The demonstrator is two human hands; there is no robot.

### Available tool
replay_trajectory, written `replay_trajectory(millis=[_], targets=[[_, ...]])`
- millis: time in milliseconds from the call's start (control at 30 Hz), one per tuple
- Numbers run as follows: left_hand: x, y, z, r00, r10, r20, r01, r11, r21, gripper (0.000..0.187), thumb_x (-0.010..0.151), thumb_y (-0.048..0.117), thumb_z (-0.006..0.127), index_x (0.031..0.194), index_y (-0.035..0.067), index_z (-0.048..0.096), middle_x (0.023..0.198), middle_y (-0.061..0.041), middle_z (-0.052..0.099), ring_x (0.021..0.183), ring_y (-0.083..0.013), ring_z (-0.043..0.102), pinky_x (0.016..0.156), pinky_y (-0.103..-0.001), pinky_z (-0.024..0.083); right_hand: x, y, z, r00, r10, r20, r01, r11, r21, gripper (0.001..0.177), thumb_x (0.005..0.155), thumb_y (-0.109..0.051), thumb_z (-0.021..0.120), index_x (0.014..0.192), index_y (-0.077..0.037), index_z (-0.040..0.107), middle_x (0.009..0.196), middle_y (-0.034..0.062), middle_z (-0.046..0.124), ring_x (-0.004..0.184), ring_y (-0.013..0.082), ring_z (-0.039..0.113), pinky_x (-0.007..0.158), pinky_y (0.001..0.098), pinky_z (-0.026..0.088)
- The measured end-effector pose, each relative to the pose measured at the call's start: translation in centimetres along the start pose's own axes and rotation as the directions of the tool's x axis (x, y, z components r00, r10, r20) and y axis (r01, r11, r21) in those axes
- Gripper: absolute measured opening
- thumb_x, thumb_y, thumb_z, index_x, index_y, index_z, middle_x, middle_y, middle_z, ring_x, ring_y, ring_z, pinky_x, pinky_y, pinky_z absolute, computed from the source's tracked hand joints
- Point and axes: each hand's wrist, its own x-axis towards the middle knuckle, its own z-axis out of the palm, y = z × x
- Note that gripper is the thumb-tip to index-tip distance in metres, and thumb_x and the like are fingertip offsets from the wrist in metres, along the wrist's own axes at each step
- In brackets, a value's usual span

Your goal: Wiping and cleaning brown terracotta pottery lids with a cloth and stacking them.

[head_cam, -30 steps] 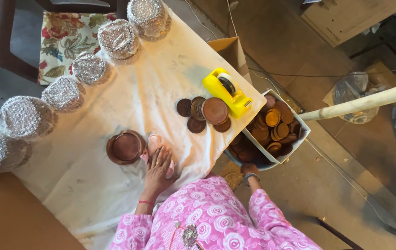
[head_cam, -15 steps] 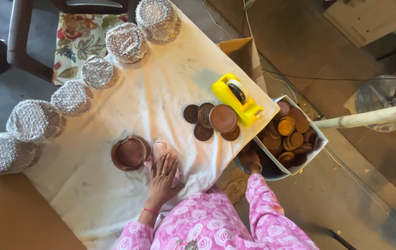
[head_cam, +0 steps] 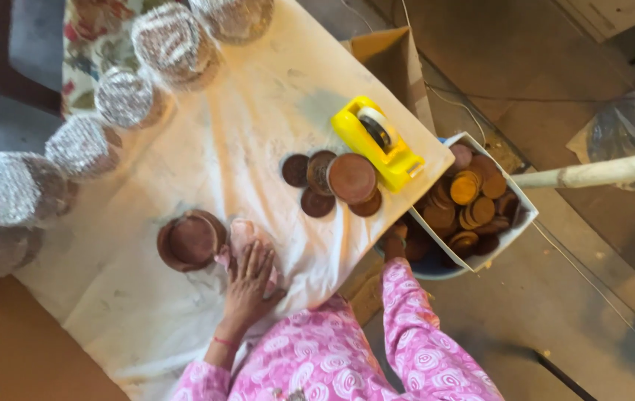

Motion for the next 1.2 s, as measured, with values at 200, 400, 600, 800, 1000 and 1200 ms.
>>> replay_trajectory(millis=[200,400,600,800,1000,1200], targets=[[0.2,-0.2,-0.1,1.0,-0.013,0.0,0.013,0.999,0.04,0.102,0.072,0.049,0.079,0.156,0.013,0.033,0.164,-0.012,0.026,0.154,-0.0346,0.018,0.12,-0.061,0.017,-1.3,1.7,-3.5,0.992,0.046,-0.121,-0.016,0.97,0.244,0.056,0.078,-0.01,0.083,0.131,-0.008,0.066,0.12,0.0133,0.073,0.099,0.0226,0.07,0.084,0.033,0.058],[0.2,0.1,-0.2,0.993,-0.091,0.078,0.086,0.994,0.073,0.103,0.07,0.051,0.081,0.155,0.016,0.034,0.165,-0.012,0.022,0.152,-0.0346,0.019,0.12,-0.061,0.017,-5.1,0.2,-10.7,0.969,0.103,-0.224,-0.028,0.948,0.317,0.034,0.088,-0.011,0.078,0.116,0.005,0.065,0.096,0.0144,0.071,0.076,0.0242,0.064,0.059,0.0378,0.052],[0.0,-0.2,0.5,0.997,-0.066,0.031,0.065,0.998,0.022,0.105,0.068,0.049,0.081,0.155,0.015,0.034,0.165,-0.013,0.023,0.153,-0.0354,0.018,0.121,-0.06,0.017,-1.6,-1.2,-10.4,0.972,0.216,0.09,-0.234,0.925,0.299,0.044,0.085,-0.005,0.068,0.128,-0.007,0.056,0.097,0.0151,0.067,0.079,0.0304,0.064,0.058,0.0444,0.052],[0.1,-0.1,0.7,0.997,-0.07,0.019,0.07,0.997,0.038,0.102,0.07,0.049,0.08,0.155,0.015,0.034,0.164,-0.011,0.024,0.154,-0.0352,0.017,0.12,-0.061,0.015,-8.5,-9.5,-8.3,0.983,0.183,-0.01,-0.182,0.982,0.053,0.053,0.082,-0.011,0.072,0.131,-0.003,0.054,0.104,0.0197,0.066,0.087,0.0347,0.065,0.066,0.046,0.053],[0.0,-0.3,0.9,0.999,-0.044,-0.006,0.044,0.998,0.038,0.1,0.073,0.049,0.079,0.154,0.012,0.034,0.165,-0.014,0.023,0.154,-0.0344,0.017,0.121,-0.06,0.014,-10.7,-14.0,-7.0,0.992,0.089,-0.092,-0.105,0.978,-0.18,0.064,0.079,-0.018,0.076,0.135,0.0,0.051,0.111,0.0244,0.065,0.094,0.039,0.065,0.074,0.0477,0.053],[-0.4,-0.2,0.8,0.999,-0.045,-0.021,0.045,0.998,0.035,0.1,0.074,0.05,0.078,0.156,0.012,0.036,0.166,-0.015,0.022,0.154,-0.0338,0.016,0.122,-0.059,0.014,-10.5,-14.1,-5.1,0.992,-0.045,-0.122,-0.013,0.901,-0.433,0.076,0.076,-0.025,0.08,0.139,0.003,0.048,0.119,0.0291,0.064,0.102,0.0433,0.066,0.081,0.0494,0.054]])
